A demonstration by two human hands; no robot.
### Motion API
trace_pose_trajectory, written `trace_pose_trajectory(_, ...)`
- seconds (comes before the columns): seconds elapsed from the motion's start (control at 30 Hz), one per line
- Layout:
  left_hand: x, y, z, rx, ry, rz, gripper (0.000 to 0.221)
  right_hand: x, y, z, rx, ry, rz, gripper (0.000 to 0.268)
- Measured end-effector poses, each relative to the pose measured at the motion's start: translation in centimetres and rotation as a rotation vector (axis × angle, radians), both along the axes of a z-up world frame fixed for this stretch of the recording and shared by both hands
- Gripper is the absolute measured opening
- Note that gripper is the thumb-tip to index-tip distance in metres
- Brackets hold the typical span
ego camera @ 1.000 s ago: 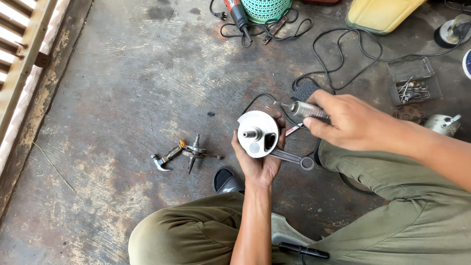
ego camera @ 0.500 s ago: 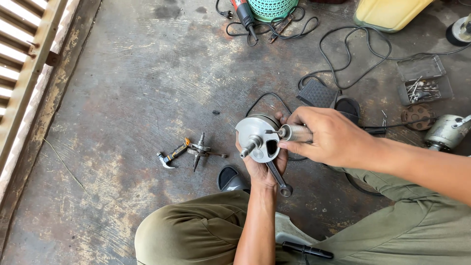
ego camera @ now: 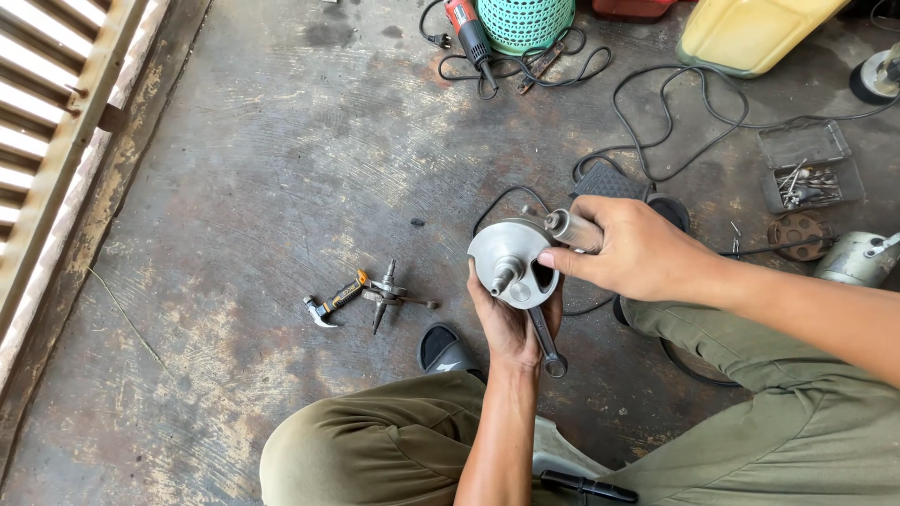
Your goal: Using a hand-held rotary tool to polish or grind a motorcycle crankshaft.
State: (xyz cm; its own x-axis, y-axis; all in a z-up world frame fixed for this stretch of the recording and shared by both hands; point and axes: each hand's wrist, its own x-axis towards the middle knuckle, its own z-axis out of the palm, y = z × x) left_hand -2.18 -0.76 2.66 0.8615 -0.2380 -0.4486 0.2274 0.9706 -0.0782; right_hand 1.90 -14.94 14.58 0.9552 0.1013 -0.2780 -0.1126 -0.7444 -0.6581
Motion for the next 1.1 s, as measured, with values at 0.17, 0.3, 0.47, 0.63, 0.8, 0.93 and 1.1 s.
trace_pose_trajectory(0.17, -0.2, 1.0, 2.5, 0.204, -0.139, 0.026, 0.047, 0.8, -0.9, 0.8, 0.07, -0.045, 0.002, 0.025)
trace_pose_trajectory(0.3, -0.4, 0.2, 2.7, 0.512, -0.272, -0.036, 0.082, 0.6, -1.4, 0.9, 0.073, -0.077, 0.031, 0.03)
trace_pose_trajectory(0.47, 0.1, 0.6, -0.6, 0.669, -0.413, -0.044, 0.037, 0.4, -2.1, 1.0, 0.092, -0.056, 0.068, 0.025)
trace_pose_trajectory(0.63, 0.3, 1.4, 0.0, 0.758, -0.51, -0.056, 0.056, 0.3, -2.4, 2.5, 0.071, -0.105, 0.144, 0.025)
trace_pose_trajectory(0.8, -1.0, 0.0, 1.0, 0.591, -0.515, -0.069, 0.063, 0.2, -2.7, 2.0, 0.075, -0.185, 0.3, 0.03)
trace_pose_trajectory(0.93, -1.1, -1.5, -2.1, 0.416, -0.468, -0.038, 0.058, 0.1, -3.0, 2.8, 0.091, -0.067, 0.223, 0.026)
trace_pose_trajectory(1.1, -1.5, -1.2, -1.2, 0.181, -0.369, -0.138, 0.06, 0.3, -3.1, 2.9, 0.077, -0.047, 0.209, 0.023)
